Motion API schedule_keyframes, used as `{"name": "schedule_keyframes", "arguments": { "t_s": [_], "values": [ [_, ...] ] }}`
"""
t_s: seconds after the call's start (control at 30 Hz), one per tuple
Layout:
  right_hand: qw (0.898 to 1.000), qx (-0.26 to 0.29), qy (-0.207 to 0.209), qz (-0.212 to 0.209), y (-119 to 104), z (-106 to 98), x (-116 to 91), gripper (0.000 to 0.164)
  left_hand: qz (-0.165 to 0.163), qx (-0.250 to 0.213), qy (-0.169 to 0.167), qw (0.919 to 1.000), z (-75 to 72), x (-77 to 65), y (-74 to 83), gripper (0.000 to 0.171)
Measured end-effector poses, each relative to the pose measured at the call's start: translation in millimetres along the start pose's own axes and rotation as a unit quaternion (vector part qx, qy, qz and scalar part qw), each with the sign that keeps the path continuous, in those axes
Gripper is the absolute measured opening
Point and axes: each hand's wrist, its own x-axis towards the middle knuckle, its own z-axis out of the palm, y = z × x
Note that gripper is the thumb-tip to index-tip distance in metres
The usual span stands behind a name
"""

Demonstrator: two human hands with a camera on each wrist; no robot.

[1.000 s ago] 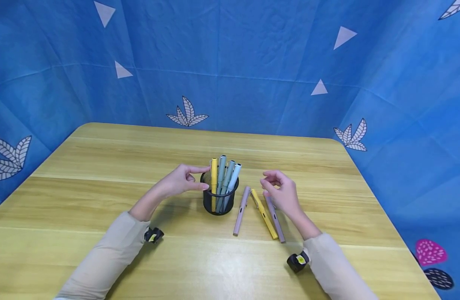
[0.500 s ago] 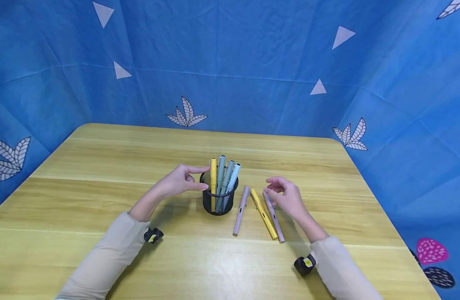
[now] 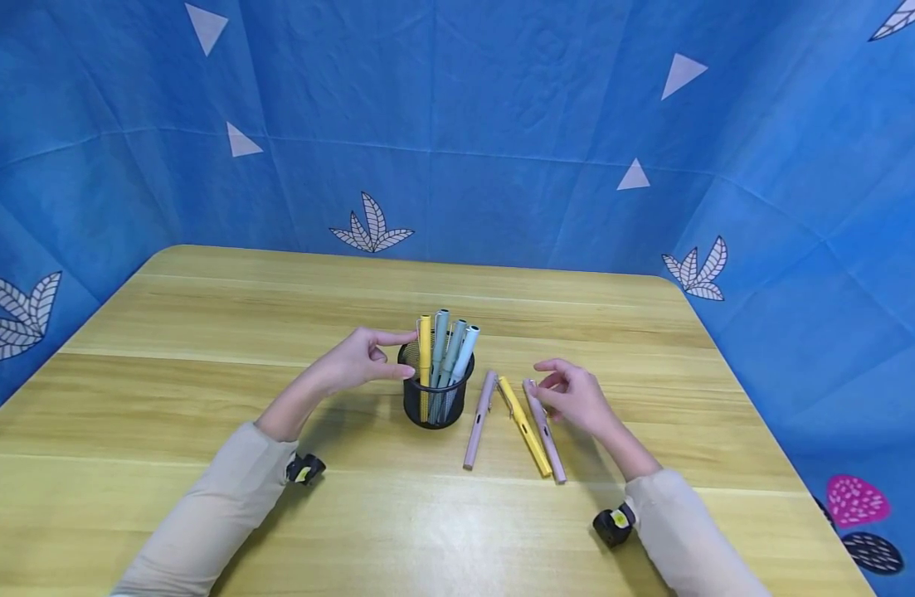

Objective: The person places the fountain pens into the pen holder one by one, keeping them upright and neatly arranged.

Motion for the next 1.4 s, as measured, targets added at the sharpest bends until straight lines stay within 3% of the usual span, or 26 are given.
{"name": "schedule_keyframes", "arguments": {
  "t_s": [0.3, 0.73, 1.17, 1.4],
  "values": [
    [0.994, 0.001, -0.088, 0.065, 11, -8, 4, 0.061, -0.001, 0.002, 0.001, 1.0, 0.7, -1.2, -0.4, 0.06],
    [0.972, 0.032, -0.219, 0.083, 15, -18, 13, 0.081, -0.001, -0.005, 0.001, 1.0, 0.8, -0.7, -1.2, 0.059],
    [0.969, 0.009, -0.234, 0.081, 14, -18, 17, 0.079, 0.003, -0.006, -0.002, 1.0, 0.8, -2.4, 2.5, 0.058],
    [0.968, 0.001, -0.229, 0.106, 11, -16, 19, 0.076, -0.001, -0.005, 0.003, 1.0, 1.2, -0.2, -1.7, 0.058]
  ]
}}
